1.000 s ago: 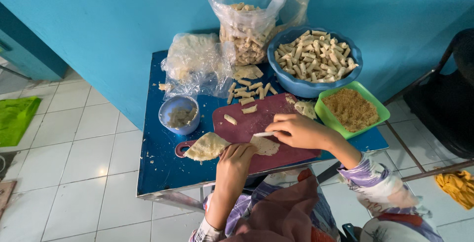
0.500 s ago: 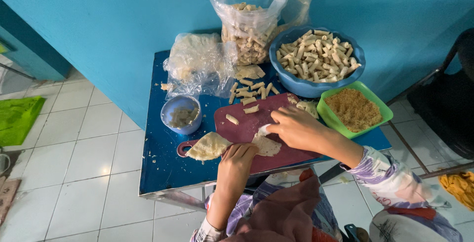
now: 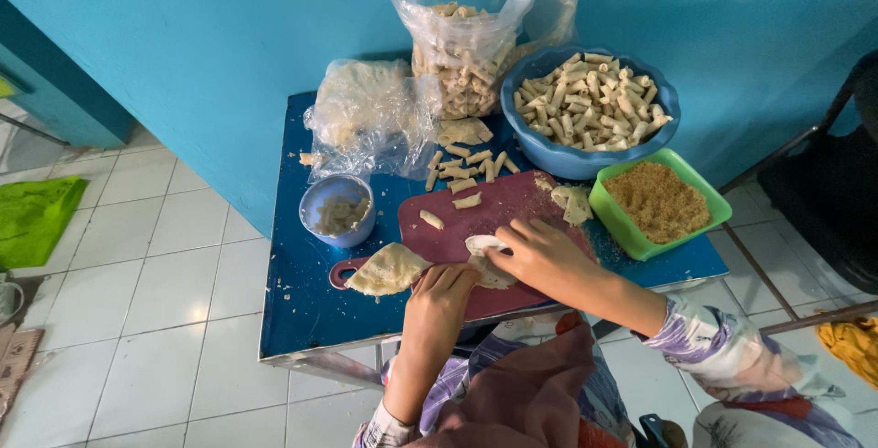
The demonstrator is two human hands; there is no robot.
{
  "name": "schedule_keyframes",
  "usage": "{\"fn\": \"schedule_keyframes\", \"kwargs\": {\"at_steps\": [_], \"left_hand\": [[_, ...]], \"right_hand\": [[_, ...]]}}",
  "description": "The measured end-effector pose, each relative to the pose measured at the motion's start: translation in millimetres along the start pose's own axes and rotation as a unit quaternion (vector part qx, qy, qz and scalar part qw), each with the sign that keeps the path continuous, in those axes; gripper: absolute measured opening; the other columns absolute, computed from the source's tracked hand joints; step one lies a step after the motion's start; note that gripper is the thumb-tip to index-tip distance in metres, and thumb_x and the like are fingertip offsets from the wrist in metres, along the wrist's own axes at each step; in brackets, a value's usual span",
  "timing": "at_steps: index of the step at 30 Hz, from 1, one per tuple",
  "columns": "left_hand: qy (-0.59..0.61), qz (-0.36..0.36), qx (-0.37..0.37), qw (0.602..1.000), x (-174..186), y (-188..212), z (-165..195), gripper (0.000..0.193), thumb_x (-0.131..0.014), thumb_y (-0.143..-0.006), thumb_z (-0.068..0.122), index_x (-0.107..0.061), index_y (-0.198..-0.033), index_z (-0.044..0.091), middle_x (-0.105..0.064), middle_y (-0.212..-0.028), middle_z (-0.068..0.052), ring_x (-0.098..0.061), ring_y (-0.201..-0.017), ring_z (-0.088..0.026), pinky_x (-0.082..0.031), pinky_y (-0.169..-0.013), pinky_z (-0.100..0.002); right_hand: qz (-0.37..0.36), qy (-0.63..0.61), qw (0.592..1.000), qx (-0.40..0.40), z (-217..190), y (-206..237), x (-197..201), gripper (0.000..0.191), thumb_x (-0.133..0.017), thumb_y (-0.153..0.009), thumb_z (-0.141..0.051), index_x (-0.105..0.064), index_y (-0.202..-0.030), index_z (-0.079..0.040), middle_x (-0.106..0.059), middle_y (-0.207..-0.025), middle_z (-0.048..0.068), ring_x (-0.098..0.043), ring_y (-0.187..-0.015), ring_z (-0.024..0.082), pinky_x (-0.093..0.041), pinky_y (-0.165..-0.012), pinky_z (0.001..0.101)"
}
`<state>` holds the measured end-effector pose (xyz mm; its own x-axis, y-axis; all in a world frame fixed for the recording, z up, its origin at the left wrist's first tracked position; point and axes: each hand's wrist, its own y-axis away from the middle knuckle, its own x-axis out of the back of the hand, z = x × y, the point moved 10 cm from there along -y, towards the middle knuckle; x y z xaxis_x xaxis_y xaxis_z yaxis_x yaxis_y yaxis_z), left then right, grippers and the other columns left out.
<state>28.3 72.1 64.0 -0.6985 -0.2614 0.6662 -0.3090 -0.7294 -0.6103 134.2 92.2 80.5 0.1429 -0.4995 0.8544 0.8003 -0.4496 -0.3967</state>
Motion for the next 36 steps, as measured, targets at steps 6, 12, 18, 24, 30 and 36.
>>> {"fn": "schedule_keyframes", "kwargs": {"at_steps": [6,12,18,24,30,36], "left_hand": [[-0.003,0.000,-0.004,1.000,0,0,1,0.021,-0.066,-0.082,0.004,-0.071,-0.102,0.008,-0.071,-0.107,-0.004,-0.066,-0.101,-0.027,-0.053,-0.088,-0.038],[0.000,-0.004,-0.001,1.000,-1,0,0,0.020,-0.066,-0.083,0.003,-0.071,-0.102,0.008,-0.072,-0.108,-0.004,-0.067,-0.101,-0.026,-0.054,-0.088,-0.038],[0.004,-0.007,0.001,1.000,-1,0,0,0.020,-0.067,-0.083,0.003,-0.071,-0.102,0.007,-0.071,-0.108,-0.004,-0.067,-0.102,-0.027,-0.054,-0.089,-0.038],[0.008,-0.003,-0.002,1.000,1,1,1,0.021,-0.068,-0.083,0.002,-0.071,-0.103,0.007,-0.071,-0.110,-0.005,-0.066,-0.103,-0.027,-0.053,-0.090,-0.038],[0.003,-0.005,-0.004,1.000,0,0,1,0.023,-0.068,-0.081,0.001,-0.071,-0.104,0.007,-0.071,-0.109,-0.005,-0.066,-0.102,-0.027,-0.054,-0.089,-0.039],[0.018,-0.016,-0.008,1.000,1,0,1,0.023,-0.067,-0.081,0.001,-0.071,-0.103,0.007,-0.071,-0.108,-0.005,-0.066,-0.101,-0.028,-0.054,-0.089,-0.038]], "right_hand": [[-0.015,0.016,0.999,-0.034,9,6,-3,0.038,-0.067,-0.077,-0.011,-0.071,-0.114,-0.006,-0.057,-0.098,0.006,-0.060,-0.093,0.023,-0.055,-0.078,0.0325],[-0.001,-0.043,0.999,-0.014,-1,9,-3,0.032,-0.067,-0.081,-0.009,-0.071,-0.113,-0.007,-0.055,-0.096,0.005,-0.060,-0.091,0.022,-0.055,-0.076,0.0346],[-0.030,-0.001,0.995,-0.099,27,17,-23,0.031,-0.068,-0.087,-0.005,-0.071,-0.117,-0.001,-0.056,-0.103,0.007,-0.059,-0.093,0.020,-0.054,-0.074,0.0306],[0.027,0.126,0.984,-0.120,44,28,-16,0.016,-0.070,-0.080,-0.010,-0.062,-0.093,-0.007,-0.059,-0.114,0.007,-0.061,-0.098,0.026,-0.055,-0.088,0.0433],[0.027,-0.026,0.989,-0.143,42,34,-5,0.032,-0.063,-0.078,0.000,-0.067,-0.109,-0.007,-0.060,-0.110,0.008,-0.059,-0.092,0.026,-0.052,-0.081,0.0387],[0.013,-0.083,0.994,-0.065,15,12,4,0.031,-0.063,-0.079,-0.006,-0.067,-0.110,-0.009,-0.063,-0.100,0.004,-0.060,-0.088,0.024,-0.053,-0.076,0.0369]]}}
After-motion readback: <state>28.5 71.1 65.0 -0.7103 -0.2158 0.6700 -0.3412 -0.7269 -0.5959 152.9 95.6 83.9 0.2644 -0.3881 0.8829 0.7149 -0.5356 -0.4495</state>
